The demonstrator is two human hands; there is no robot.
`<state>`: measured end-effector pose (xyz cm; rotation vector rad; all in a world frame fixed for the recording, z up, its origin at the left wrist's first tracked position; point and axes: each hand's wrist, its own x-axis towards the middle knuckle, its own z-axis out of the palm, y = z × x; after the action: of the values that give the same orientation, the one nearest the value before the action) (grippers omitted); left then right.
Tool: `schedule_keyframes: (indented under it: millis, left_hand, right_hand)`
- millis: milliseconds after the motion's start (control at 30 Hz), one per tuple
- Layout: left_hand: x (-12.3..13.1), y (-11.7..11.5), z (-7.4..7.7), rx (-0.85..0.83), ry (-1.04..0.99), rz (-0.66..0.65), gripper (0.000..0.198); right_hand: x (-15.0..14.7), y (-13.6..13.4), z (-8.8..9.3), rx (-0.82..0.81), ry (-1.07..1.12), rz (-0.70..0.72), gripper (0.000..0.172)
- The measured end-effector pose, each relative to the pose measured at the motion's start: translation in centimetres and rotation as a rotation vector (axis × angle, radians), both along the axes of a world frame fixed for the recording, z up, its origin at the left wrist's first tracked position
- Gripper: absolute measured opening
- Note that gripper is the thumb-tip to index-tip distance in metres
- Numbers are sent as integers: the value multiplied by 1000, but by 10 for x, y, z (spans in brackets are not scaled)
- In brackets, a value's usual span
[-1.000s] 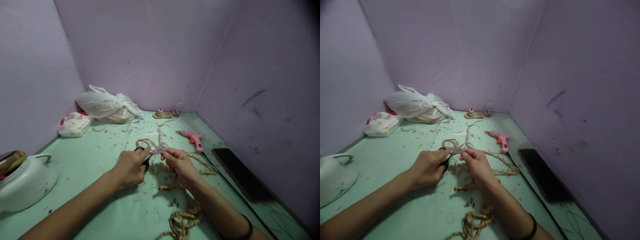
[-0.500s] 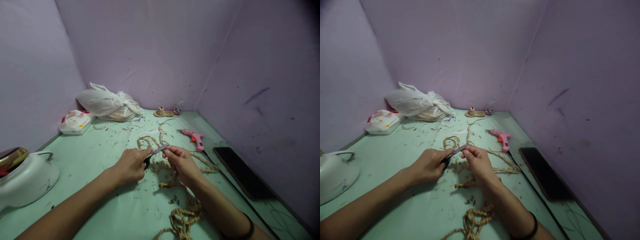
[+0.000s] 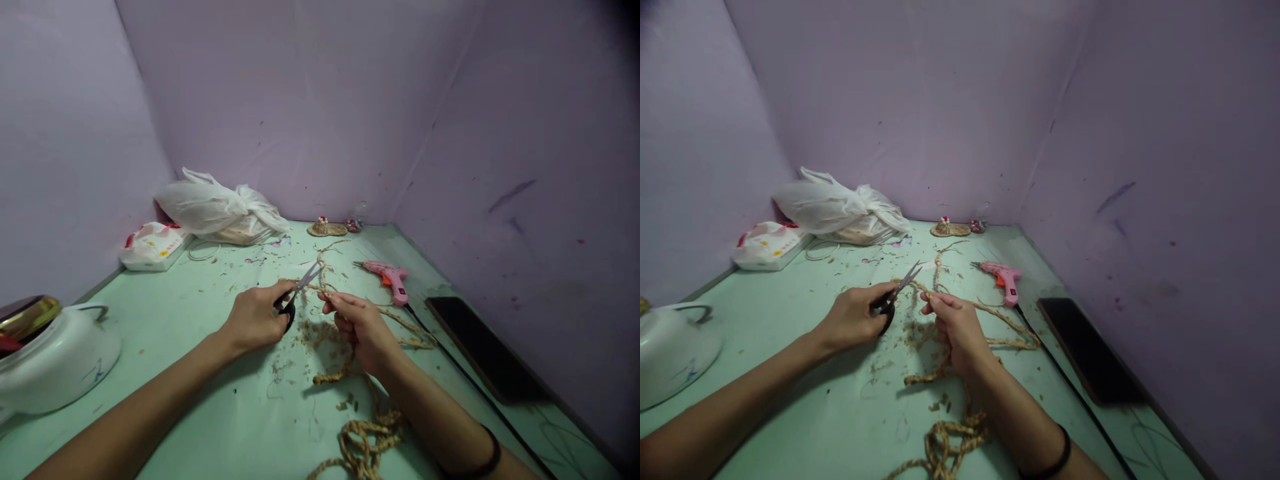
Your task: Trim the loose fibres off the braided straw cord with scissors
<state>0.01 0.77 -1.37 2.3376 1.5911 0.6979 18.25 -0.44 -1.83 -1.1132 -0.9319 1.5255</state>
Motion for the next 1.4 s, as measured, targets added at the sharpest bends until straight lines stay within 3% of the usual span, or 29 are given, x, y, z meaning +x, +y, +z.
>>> schedule_keyframes:
  millis: [167,333,467,1100,1400]
  left_hand:
    - [0,-2,-2,54,147,-53,53]
    - [1,-4,-3,97,315,-88,56]
    - [3,-7,-1,106,416,-122,59]
    - [-1,-6,7,47,458,-196,61]
    - [-3,-3,11,35,482,-245,45]
  right_hand:
    - [-1,1,-1,14,-33,-27,36]
    - [-1,-1,-2,58,-111,9,14]
    - [-1,-2,-2,122,-178,-1,16]
    - [-1,0,-7,186,-304,76,12]
    - [0,2,-9,212,-340,97,13]
